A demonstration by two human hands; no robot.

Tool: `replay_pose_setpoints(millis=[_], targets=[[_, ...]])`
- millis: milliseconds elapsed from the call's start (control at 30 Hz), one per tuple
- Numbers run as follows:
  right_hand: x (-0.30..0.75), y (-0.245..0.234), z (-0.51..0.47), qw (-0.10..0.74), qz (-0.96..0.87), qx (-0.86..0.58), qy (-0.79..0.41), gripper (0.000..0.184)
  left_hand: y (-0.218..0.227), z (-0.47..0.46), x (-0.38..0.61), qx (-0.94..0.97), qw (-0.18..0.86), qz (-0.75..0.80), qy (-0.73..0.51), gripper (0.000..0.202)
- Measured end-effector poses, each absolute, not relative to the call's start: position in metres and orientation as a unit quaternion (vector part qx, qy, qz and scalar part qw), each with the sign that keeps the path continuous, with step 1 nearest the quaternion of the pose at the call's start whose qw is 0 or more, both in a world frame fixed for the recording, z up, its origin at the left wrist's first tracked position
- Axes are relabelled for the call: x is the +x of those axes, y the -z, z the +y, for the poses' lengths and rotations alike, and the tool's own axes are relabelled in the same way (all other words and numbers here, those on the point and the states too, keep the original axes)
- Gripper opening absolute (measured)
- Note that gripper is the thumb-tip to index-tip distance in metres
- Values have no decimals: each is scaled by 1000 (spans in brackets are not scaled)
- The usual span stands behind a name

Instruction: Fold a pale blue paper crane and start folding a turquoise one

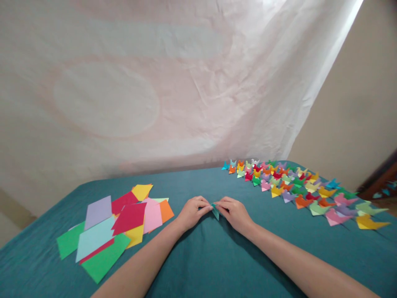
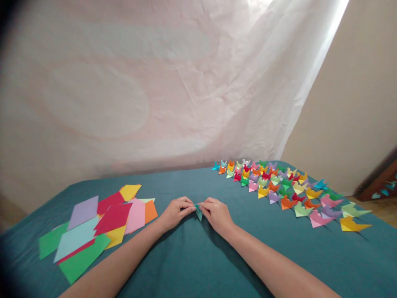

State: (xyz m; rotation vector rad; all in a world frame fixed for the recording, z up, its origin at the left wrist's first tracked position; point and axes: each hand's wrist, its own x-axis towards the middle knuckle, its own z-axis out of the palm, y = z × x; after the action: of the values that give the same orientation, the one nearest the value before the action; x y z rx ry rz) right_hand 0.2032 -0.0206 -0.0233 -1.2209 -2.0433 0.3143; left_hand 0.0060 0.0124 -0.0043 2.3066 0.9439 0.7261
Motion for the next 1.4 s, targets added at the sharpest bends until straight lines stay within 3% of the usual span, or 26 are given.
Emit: replay_pose_setpoints(millis=[467,1133,1400], targets=[[206,22,-20,359,-792,-471,-150,24,7,25,11,823,301,394,-278,29],[197,23,-12,366,-725,-539,-224,13,-8,25,-5,841,400,300,-207,38],[198,22,-14,362,-726,-542,-220,14,-9,23,-3,846,385,303,-210,34]])
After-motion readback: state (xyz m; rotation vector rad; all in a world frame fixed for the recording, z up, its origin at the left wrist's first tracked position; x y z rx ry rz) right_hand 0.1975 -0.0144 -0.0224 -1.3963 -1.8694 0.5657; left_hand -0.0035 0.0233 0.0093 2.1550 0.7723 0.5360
